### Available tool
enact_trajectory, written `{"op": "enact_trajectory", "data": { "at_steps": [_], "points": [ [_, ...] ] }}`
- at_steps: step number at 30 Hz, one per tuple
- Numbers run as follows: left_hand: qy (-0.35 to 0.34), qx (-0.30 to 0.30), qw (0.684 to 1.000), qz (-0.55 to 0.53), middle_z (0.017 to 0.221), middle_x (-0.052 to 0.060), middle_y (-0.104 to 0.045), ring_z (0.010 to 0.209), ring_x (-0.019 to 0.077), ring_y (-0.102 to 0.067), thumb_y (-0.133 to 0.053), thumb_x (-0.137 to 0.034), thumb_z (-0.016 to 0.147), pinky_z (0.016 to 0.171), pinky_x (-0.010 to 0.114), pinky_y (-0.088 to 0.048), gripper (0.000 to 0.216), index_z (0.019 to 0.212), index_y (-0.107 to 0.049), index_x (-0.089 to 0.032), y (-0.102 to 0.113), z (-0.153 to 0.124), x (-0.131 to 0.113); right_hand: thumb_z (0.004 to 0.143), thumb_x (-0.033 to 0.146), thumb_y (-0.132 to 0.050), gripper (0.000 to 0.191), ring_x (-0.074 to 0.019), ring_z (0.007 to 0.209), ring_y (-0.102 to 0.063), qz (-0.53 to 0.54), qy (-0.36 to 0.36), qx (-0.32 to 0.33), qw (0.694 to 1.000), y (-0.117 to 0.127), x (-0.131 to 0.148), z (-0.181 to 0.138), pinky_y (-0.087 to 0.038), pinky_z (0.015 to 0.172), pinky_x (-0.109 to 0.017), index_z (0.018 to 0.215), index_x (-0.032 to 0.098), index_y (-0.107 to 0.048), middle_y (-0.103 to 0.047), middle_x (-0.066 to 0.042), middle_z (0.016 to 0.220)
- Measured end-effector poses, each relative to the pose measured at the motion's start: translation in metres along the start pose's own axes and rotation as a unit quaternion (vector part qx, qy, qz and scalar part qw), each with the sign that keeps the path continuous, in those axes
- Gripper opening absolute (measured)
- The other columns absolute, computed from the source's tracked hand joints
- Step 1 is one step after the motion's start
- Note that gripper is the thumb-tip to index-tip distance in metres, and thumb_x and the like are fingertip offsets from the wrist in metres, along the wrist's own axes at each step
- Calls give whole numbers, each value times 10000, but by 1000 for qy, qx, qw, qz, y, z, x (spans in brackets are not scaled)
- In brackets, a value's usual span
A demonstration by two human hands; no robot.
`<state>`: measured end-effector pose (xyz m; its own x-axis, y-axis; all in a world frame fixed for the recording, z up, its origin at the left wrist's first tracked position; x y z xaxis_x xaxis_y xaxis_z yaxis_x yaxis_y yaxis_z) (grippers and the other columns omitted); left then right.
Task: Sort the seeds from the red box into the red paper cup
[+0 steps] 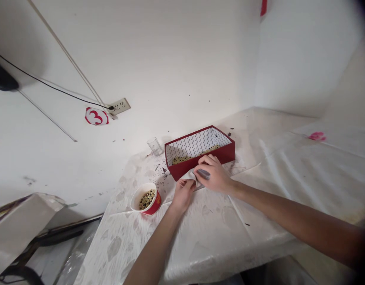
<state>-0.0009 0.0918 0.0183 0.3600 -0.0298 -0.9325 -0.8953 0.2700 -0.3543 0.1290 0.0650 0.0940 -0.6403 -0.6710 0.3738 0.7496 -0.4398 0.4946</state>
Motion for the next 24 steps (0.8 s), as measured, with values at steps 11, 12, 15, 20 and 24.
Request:
{"op": "enact_trajectory", "data": {
  "at_steps": [11, 12, 15, 20, 24],
  "points": [
    [76, -59, 991, -97, 790, 34, -685, 733, 107, -612, -856, -217, 657, 712, 243, -522, 249, 830, -707, -117, 19, 3, 19, 820, 159, -666, 125, -206, 907, -537, 50, 19, 30, 998, -4, 0, 1, -430, 812, -395, 909, 241, -697, -591, -39, 943],
    [81, -66, 990, -97, 772, 26, -676, 715, 101, -605, -861, -216, 650, 685, 232, -516, 251, 815, -701, -114, 20, 2, 19, 822, 157, -664, 129, -205, 906, -541, 55, 16, 32, 998, -5, -1, 1, -435, 816, -396, 911, 245, -700, -591, -37, 940],
    [86, -77, 989, -97, 727, 3, -645, 665, 81, -573, -868, -213, 641, 595, 199, -472, 260, 794, -684, -112, 20, 1, 18, 813, 137, -662, 168, -207, 909, -554, 75, 5, 30, 997, -6, -2, 1, -460, 824, -394, 926, 256, -699, -586, -37, 945],
    [79, -99, 986, -107, 690, -15, -603, 594, 63, -488, -882, -195, 611, 475, 182, -351, 289, 765, -647, -124, 25, 3, 18, 779, 123, -667, 286, -222, 981, -569, 116, -19, 6, 993, 0, 0, -1, -503, 843, -380, 1032, 255, -662, -561, -61, 1042],
    [88, -105, 984, -116, 721, -12, -604, 618, 68, -494, -892, -209, 606, 477, 179, -341, 314, 804, -659, -138, 28, 3, 21, 813, 131, -639, 212, -204, 942, -575, 140, -8, 19, 990, -1, 6, -3, -506, 810, -355, 989, 249, -651, -563, -53, 1010]
  ]
}}
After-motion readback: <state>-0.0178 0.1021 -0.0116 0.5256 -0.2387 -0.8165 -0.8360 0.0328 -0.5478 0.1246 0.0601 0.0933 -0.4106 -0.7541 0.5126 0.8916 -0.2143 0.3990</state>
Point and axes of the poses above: each hand's wrist, its own z-axis towards the middle knuckle, its own y-axis out of the back of the hand, x = y × z, the point moved 8 cm from there along z, towards the middle knuckle
